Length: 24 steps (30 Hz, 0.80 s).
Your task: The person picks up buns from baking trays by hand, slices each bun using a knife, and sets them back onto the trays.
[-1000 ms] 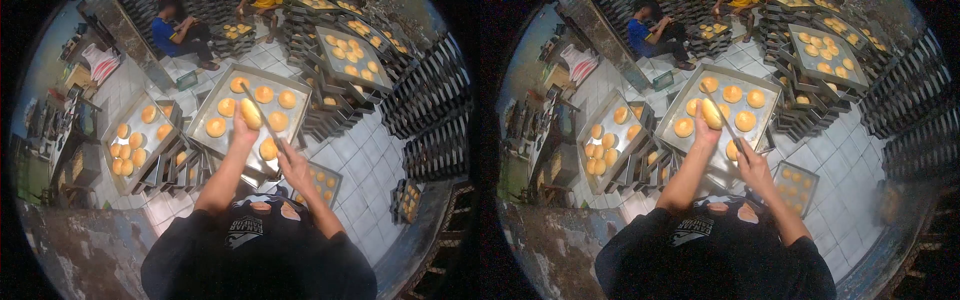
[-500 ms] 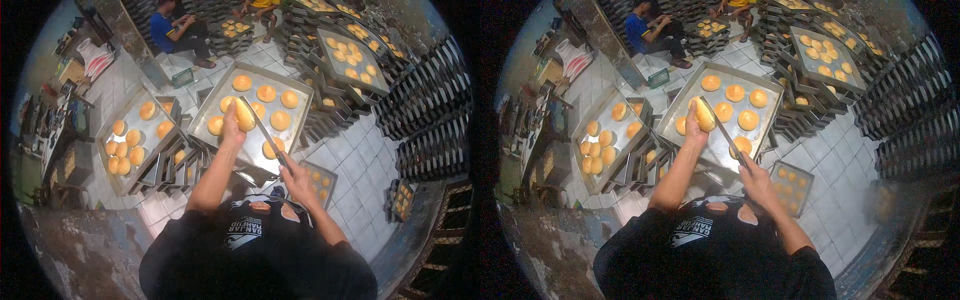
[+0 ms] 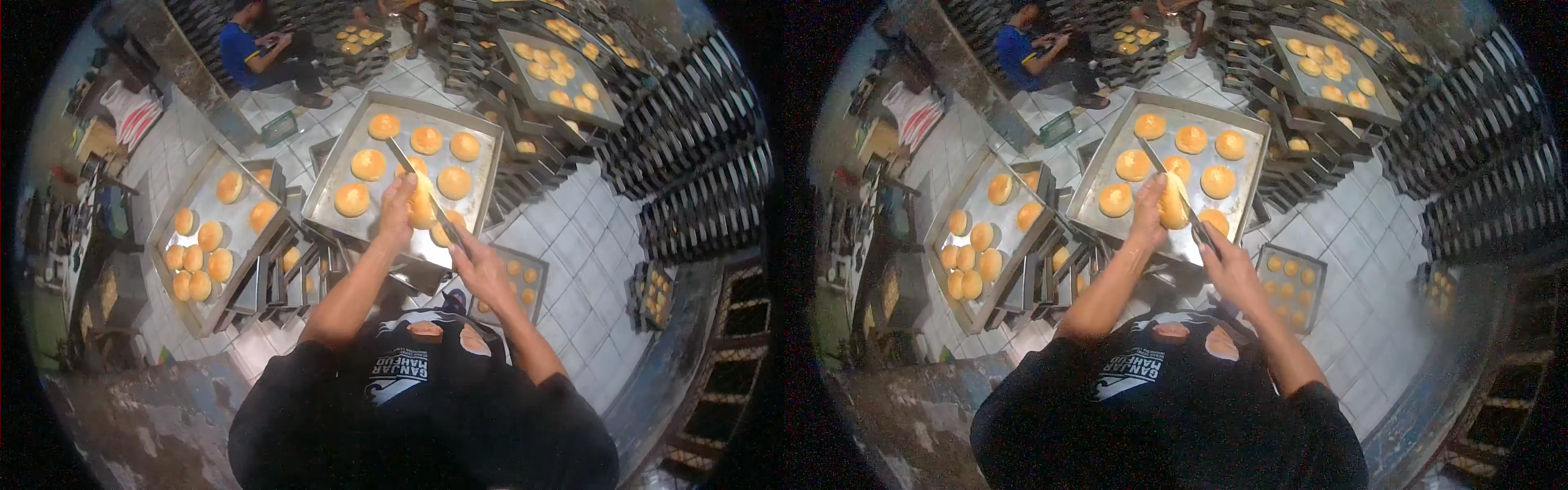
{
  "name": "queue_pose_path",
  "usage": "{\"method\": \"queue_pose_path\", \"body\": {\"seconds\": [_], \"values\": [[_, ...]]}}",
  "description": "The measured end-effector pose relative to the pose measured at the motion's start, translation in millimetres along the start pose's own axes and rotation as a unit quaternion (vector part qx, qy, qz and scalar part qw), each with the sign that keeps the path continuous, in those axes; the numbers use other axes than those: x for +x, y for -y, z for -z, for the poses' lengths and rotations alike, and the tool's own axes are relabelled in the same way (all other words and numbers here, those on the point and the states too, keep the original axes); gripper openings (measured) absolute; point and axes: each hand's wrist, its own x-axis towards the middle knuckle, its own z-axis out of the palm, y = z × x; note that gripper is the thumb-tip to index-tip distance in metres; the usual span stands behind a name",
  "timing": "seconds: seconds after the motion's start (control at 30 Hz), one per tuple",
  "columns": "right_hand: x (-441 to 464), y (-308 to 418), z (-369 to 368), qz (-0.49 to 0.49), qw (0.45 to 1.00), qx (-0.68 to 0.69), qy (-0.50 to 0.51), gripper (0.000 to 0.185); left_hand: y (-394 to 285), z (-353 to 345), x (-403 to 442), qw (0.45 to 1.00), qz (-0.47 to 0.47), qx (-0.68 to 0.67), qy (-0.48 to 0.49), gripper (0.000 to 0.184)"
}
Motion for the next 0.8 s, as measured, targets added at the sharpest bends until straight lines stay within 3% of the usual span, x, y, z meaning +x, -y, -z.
{"method": "queue_pose_path", "body": {"seconds": [0.03, 0.2, 0.27, 0.53, 0.6, 0.67, 0.8], "values": [[14.3, -13.9, -8.8, 0.057, 0.998, 0.016, -0.031, 0.048, 7.3, -3.3, -2.5, 1.000, 0.001, 0.000, 0.015, 0.023], [-4.3, -24.0, 1.5, 0.047, 0.999, -0.003, -0.007, 0.049, -6.1, 17.1, 21.7, 0.999, -0.009, -0.038, -0.009, 0.026], [-24.9, -31.9, 5.1, -0.001, 0.999, 0.041, 0.025, 0.050, -11.2, 26.0, 21.4, 0.999, -0.011, -0.036, -0.020, 0.026], [33.8, -56.1, -17.4, 0.047, 0.998, 0.035, 0.011, 0.049, 34.8, 22.7, 19.4, 0.999, 0.020, -0.035, -0.032, 0.033], [12.8, -45.8, -0.8, 0.046, 0.999, 0.010, 0.023, 0.049, 17.9, 24.0, 28.1, 0.998, 0.005, -0.029, -0.052, 0.035], [-15.7, -39.9, 16.1, -0.014, 0.998, 0.019, 0.055, 0.050, 5.0, 28.1, 32.6, 0.997, -0.010, -0.026, -0.078, 0.037], [-18.6, -75.4, 9.3, 0.030, 0.999, -0.008, 0.018, 0.051, 18.1, 26.6, 34.0, 0.994, 0.008, -0.044, -0.096, 0.040]]}}
